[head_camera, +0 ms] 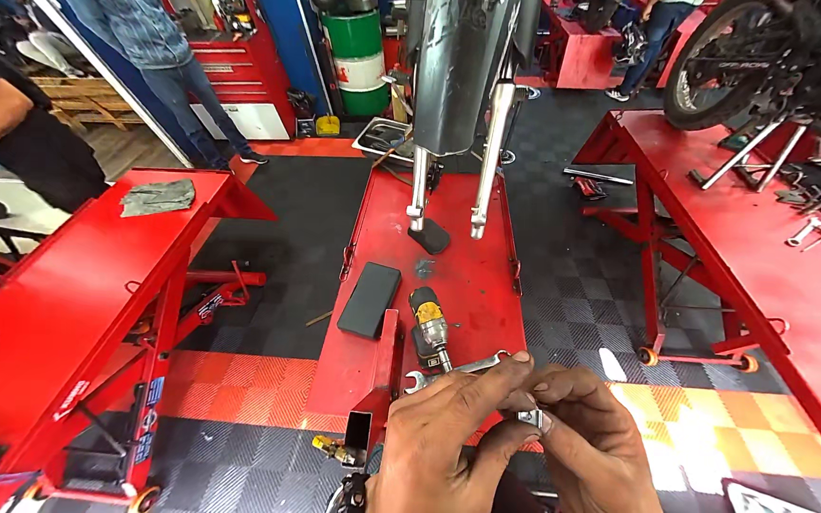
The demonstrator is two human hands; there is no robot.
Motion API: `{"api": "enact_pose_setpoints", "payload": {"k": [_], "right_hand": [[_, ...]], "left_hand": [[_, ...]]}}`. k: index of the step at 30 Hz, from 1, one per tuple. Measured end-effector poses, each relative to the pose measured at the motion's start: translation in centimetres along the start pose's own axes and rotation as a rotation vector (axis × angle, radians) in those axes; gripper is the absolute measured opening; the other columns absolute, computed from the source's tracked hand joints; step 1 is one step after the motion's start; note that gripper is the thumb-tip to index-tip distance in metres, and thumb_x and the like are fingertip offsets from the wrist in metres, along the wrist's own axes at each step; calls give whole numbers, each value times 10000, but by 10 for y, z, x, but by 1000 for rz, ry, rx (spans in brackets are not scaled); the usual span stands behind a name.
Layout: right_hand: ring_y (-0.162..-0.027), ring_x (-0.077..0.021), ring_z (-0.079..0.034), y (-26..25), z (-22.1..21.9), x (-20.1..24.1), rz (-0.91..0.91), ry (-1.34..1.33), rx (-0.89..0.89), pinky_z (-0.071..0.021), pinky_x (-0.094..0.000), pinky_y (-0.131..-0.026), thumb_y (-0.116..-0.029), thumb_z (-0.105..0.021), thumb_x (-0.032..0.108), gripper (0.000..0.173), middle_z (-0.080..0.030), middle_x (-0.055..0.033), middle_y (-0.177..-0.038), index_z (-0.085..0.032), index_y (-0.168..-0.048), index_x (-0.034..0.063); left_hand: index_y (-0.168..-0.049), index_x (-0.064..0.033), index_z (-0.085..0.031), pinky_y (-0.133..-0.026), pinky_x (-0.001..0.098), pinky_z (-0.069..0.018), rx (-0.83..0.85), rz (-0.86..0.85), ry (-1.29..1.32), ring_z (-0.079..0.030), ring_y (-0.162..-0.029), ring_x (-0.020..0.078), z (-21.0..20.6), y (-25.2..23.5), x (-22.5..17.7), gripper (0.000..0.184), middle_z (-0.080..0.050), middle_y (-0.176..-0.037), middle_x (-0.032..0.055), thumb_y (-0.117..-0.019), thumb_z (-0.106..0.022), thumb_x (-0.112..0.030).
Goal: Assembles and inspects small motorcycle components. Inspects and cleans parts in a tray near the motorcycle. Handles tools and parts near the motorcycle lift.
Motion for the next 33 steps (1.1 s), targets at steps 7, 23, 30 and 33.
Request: {"api": "enact_pose_setpoints", "payload": {"k": [7, 23, 30, 33], "right_hand": [[-936, -141, -689, 0, -6, -5, -13, -35, 46, -600, -301, -831, -952, -687, 58, 178, -701, -92, -1046, -704, -1129, 61], [-935, -123, -677, 2, -14, -6, -17, -141, 104, -589, -299, -828, -956, -686, 77, 140, -696, -61, -1024, -710, -1094, 75], [-933, -116, -683, 3, -15, -4, -29, -177, 108, -586, -286, -836, -957, -681, 66, 142, -710, -62, -1020, -713, -1095, 68], [-932, -107, -679, 4, -16, -5, -48, -200, 110, -578, -276, -840, -959, -673, 65, 133, -708, -57, -1017, -711, -1087, 66]], "left_hand": [[-1267, 3, -667, -920, 333, -628, -11, 19, 76, -735, -983, 131, 6, 4, 5, 424, -775, -1047, 17, -882, -808, -106], [-1287, 10, -657, -929, 340, -627, 16, 4, 97, -736, -1000, 140, 10, 6, -5, 448, -778, -1055, 25, -882, -807, -108], [-1271, -19, -675, -926, 317, -618, 27, -10, 82, -733, -990, 122, 10, 5, -9, 407, -780, -1053, 17, -897, -796, -125], [-1285, -24, -669, -915, 313, -620, 32, -16, 77, -735, -977, 118, 10, 6, -9, 416, -781, -1047, 17, -901, -792, -128]]}}
Point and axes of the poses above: each hand's wrist, its own y-axis away from the middle knuckle, its own z-axis out of the back of the hand, x = y × z, the point moved 8 cm from there along -y, towards the middle knuckle
